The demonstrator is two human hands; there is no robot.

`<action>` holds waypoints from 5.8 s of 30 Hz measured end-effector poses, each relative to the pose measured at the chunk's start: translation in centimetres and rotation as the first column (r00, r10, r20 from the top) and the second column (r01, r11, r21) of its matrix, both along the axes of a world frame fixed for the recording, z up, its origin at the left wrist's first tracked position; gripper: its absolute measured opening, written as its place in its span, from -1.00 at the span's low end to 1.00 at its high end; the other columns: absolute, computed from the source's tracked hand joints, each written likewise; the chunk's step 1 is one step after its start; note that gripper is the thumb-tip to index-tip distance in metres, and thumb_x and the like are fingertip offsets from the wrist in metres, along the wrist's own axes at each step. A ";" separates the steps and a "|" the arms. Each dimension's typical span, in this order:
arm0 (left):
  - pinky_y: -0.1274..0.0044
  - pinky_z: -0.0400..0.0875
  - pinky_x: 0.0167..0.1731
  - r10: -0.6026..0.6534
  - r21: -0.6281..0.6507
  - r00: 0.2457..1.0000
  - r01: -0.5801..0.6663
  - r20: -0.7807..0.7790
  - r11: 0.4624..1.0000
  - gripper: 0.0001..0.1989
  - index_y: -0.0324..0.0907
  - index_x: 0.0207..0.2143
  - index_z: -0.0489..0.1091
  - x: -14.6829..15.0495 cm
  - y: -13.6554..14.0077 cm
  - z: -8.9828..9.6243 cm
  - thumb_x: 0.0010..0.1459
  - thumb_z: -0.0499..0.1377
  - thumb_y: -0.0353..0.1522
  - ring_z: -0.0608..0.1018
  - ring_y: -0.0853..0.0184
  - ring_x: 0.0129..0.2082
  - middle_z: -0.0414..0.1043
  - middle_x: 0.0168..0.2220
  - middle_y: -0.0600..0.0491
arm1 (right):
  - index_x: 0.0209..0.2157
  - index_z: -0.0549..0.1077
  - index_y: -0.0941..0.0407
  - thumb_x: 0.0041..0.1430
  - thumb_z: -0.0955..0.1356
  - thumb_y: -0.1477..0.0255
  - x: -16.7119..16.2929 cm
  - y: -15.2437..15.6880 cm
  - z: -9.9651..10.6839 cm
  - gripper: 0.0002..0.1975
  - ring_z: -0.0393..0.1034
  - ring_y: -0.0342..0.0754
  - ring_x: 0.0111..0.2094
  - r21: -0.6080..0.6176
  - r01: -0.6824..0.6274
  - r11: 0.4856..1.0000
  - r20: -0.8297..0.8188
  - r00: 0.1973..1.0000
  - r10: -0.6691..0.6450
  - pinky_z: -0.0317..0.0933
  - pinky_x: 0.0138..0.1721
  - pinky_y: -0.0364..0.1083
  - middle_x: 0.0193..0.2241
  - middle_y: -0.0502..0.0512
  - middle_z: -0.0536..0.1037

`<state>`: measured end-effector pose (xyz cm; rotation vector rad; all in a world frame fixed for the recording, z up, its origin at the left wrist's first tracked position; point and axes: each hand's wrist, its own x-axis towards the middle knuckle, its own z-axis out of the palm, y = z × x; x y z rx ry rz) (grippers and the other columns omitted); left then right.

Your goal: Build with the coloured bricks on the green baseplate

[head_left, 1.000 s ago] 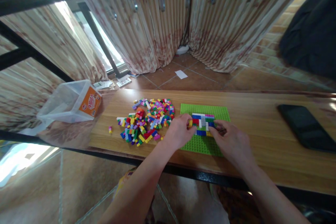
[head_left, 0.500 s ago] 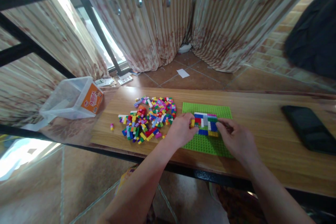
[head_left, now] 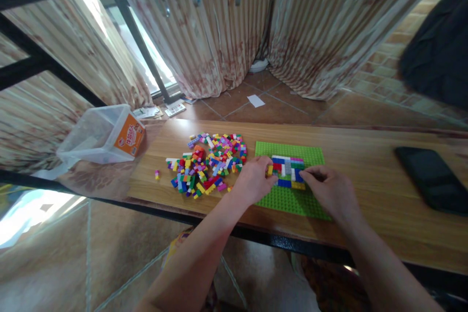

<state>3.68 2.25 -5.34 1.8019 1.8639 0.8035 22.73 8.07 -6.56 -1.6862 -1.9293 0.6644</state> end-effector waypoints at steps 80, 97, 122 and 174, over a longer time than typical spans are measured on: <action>0.52 0.34 -0.33 -0.084 0.076 0.992 0.092 -0.096 0.993 -0.83 -0.17 -0.38 0.26 1.6 -0.5 -0.3 0.12 0.25 -0.40 0.40 0.36 -0.35 0.30 -0.30 0.09 | -0.43 0.47 0.06 0.11 0.28 0.20 -0.4 -0.4 -0.2 -0.75 0.43 -0.01 -0.42 -0.005 -0.054 0.999 0.058 0.997 0.054 0.15 -0.36 -0.06 -0.48 0.03 0.56; 0.48 0.41 -0.23 -0.103 0.055 0.995 0.102 0.006 0.993 -0.87 -0.17 -0.24 0.35 0.5 -0.8 -0.3 0.12 0.15 -0.48 0.48 0.33 -0.29 0.40 -0.23 0.04 | -0.40 0.48 0.07 0.12 0.27 0.19 -0.4 -0.5 -0.4 -0.73 0.44 -0.01 -0.42 0.023 -0.078 0.997 0.043 0.996 0.077 0.18 -0.35 -0.06 -0.46 0.05 0.58; 0.45 0.43 -0.21 0.035 0.068 0.999 -0.033 -0.023 0.997 -0.81 -0.17 -0.16 0.35 2.0 -1.1 -0.4 0.13 0.15 -0.41 0.48 0.30 -0.28 0.42 -0.27 0.03 | -0.40 0.47 0.06 0.14 0.26 0.16 -0.4 -0.5 -0.4 -0.71 0.42 -0.01 -0.45 0.050 -0.094 0.994 0.080 0.993 0.090 0.16 -0.38 -0.06 -0.49 0.05 0.55; 0.56 0.36 -0.35 -0.004 0.027 0.965 -0.003 0.264 1.000 -0.82 -0.21 -0.22 0.57 0.6 -0.5 0.1 0.12 0.26 -0.35 0.48 0.38 -0.41 0.52 -0.38 0.05 | -0.40 0.46 0.07 0.17 0.26 0.17 -0.4 -0.7 -0.3 -0.71 0.40 -0.02 -0.46 0.076 -0.106 0.991 0.138 0.986 0.095 0.09 -0.41 -0.09 -0.50 0.04 0.54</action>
